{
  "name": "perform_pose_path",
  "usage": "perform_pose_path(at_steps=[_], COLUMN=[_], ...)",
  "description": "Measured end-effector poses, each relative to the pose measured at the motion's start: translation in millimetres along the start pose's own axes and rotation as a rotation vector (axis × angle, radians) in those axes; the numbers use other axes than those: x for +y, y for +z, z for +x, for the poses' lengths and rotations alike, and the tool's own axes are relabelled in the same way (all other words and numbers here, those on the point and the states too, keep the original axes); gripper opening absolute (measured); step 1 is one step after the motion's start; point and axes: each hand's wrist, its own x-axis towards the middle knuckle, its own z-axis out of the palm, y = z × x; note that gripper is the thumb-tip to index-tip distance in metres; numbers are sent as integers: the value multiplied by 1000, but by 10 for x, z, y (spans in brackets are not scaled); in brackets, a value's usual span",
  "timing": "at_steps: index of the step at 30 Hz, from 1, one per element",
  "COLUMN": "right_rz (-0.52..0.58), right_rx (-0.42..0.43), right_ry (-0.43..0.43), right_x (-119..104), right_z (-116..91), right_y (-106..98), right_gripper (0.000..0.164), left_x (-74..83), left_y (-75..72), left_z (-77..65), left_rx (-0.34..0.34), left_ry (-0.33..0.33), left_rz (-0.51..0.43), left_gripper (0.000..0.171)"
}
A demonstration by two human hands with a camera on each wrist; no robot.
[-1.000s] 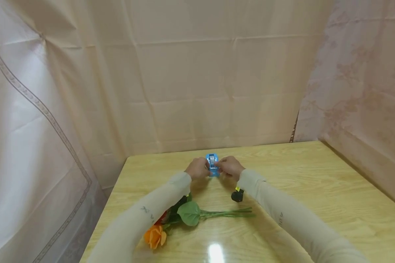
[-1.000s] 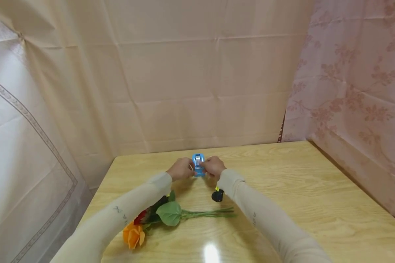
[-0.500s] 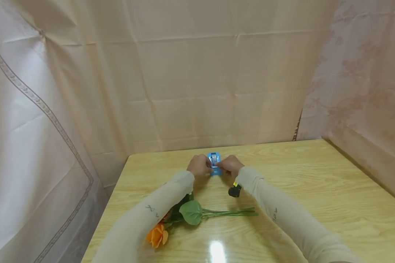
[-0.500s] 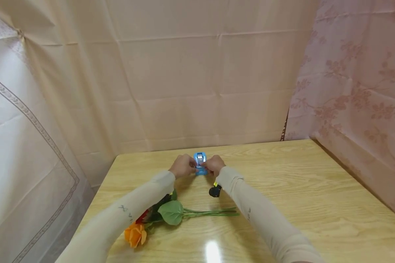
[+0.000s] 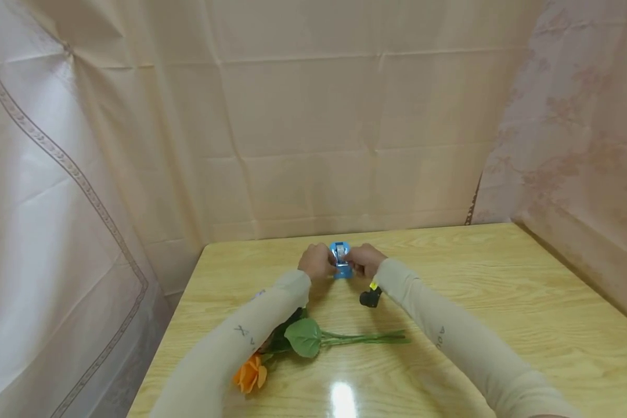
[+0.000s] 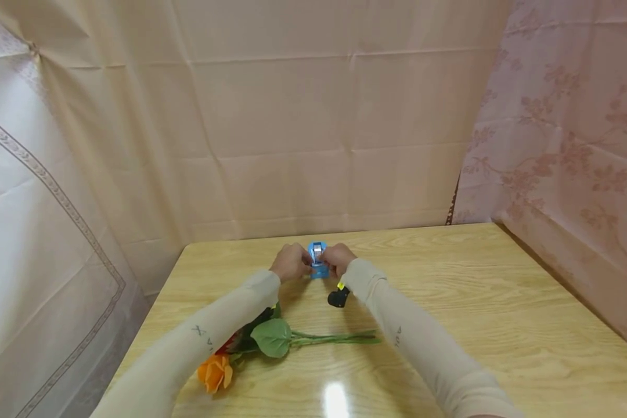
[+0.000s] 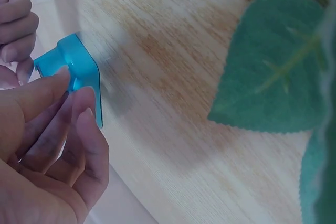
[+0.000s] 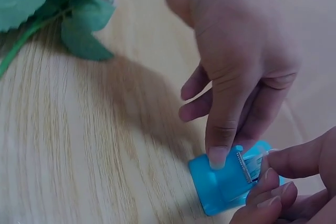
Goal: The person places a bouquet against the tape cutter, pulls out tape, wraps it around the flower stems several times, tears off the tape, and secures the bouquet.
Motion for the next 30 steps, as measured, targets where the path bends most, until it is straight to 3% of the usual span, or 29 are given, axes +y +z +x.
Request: perform_pose_path(at_steps=[8,20,30], right_rz=[33,-6,-20], right_rx=[-16,-111,-130], right_ry=[82,77,65], right_x=[16,69,116], right_z=[-32,-219,-385], right_y=[-27,-47,-66], right_gripper=[12,11,11], left_x=[10,-36,-32], left_y=[-21,-20,-41], left_z=[-14,8,-11], left_rx=[-12,-10,-34], left_ry=[3,7,-8], left_rz=[-1,47,62], left_gripper=[9,12,14])
